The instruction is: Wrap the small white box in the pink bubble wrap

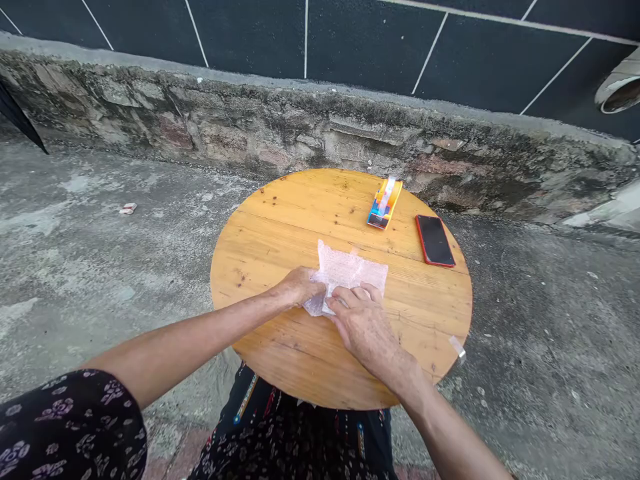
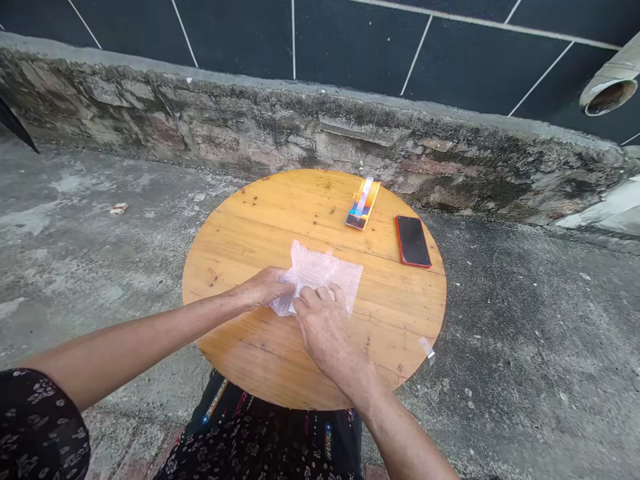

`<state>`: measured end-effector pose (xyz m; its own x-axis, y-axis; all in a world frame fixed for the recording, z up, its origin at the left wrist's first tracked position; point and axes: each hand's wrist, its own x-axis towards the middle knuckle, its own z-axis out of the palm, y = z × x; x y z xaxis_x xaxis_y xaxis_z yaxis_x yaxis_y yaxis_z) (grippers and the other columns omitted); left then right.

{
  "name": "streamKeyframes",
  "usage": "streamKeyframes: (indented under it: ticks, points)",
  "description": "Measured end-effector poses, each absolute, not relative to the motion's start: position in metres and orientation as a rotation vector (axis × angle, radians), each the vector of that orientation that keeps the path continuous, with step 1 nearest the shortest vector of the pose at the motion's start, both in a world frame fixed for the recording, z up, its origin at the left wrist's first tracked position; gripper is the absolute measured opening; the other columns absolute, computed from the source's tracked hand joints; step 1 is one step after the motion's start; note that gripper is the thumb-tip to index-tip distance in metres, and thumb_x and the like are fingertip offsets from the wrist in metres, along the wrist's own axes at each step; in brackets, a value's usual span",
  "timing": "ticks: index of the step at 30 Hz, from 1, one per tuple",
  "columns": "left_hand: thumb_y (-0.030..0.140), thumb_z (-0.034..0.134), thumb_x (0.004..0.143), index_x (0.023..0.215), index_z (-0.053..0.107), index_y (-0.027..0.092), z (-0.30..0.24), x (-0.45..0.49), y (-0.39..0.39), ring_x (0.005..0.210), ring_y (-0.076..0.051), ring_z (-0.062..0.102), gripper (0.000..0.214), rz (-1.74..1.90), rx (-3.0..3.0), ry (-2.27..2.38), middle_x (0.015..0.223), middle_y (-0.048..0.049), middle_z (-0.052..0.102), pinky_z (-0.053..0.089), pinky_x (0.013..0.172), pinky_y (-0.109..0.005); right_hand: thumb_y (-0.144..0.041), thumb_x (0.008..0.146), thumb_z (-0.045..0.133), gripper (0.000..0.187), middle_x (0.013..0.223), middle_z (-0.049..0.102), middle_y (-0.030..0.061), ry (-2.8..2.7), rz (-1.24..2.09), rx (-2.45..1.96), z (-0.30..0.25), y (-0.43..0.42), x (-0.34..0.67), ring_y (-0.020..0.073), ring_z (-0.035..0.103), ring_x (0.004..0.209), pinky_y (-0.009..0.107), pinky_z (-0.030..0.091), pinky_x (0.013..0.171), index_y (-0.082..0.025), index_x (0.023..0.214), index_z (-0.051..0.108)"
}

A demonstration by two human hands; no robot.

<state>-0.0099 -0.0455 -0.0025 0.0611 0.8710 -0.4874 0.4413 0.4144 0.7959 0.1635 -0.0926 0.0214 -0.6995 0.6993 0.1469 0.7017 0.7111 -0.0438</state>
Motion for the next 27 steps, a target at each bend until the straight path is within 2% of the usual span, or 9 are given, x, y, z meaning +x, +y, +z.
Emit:
streamKeyframes:
  ticks: [7, 12, 18, 21, 27]
  points:
    - [0.023, 0.057, 0.069, 0.069, 0.061, 0.014, 0.004, -0.003, -0.048, 0.044, -0.013, 0.054, 0.01, 0.501, 1.079, 1.491, 0.052, 0.0005, 0.059, 0.035, 0.037, -0.02, -0.018, 0.093, 0.05, 0.02, 0.113, 0.064, 0.0066, -2.762, -0.01, -1.135, 0.023, -0.093, 0.164, 0.0247, 0.055, 0.099, 0.048, 0.032, 0.1, -0.02, 0.108, 0.063]
    - [0.025, 0.057, 0.072, 0.071, 0.057, 0.014, 0.01, -0.001, -0.053, 0.046, -0.012, 0.056, 0.011, 0.579, 1.021, 1.442, 0.055, 0.0004, 0.06, 0.041, 0.04, -0.02, -0.016, 0.092, 0.051, 0.019, 0.111, 0.065, 0.0064, -2.754, -0.008, -1.121, 0.02, -0.094, 0.165, 0.0242, 0.055, 0.097, 0.047, 0.033, 0.1, -0.019, 0.106, 0.063]
    - [0.023, 0.061, 0.07, 0.065, 0.052, 0.016, 0.018, -0.001, -0.053, 0.043, -0.011, 0.054, 0.013, 0.63, 0.986, 1.438, 0.049, 0.0023, 0.056, 0.041, 0.04, -0.02, -0.014, 0.09, 0.052, 0.019, 0.107, 0.067, 0.0072, -2.707, 0.071, -1.084, 0.022, -0.094, 0.169, 0.0232, 0.057, 0.098, 0.044, 0.033, 0.104, -0.016, 0.103, 0.065]
    - [0.021, 0.063, 0.068, 0.061, 0.051, 0.016, 0.021, 0.001, -0.052, 0.041, -0.01, 0.053, 0.015, 0.652, 0.988, 1.44, 0.046, 0.0035, 0.054, 0.039, 0.039, -0.019, -0.009, 0.088, 0.051, 0.022, 0.109, 0.068, 0.0058, -2.684, 0.143, -1.06, 0.024, -0.093, 0.172, 0.0212, 0.058, 0.1, 0.042, 0.03, 0.109, -0.016, 0.103, 0.066]
    - [0.018, 0.063, 0.068, 0.057, 0.046, 0.017, 0.024, -0.001, -0.053, 0.039, -0.007, 0.048, 0.021, 0.69, 0.999, 1.434, 0.042, 0.0057, 0.05, 0.032, 0.038, -0.016, -0.005, 0.085, 0.053, 0.023, 0.11, 0.069, 0.0057, -2.704, 0.135, -1.078, 0.024, -0.092, 0.173, 0.0213, 0.06, 0.101, 0.045, 0.028, 0.11, -0.017, 0.098, 0.067]
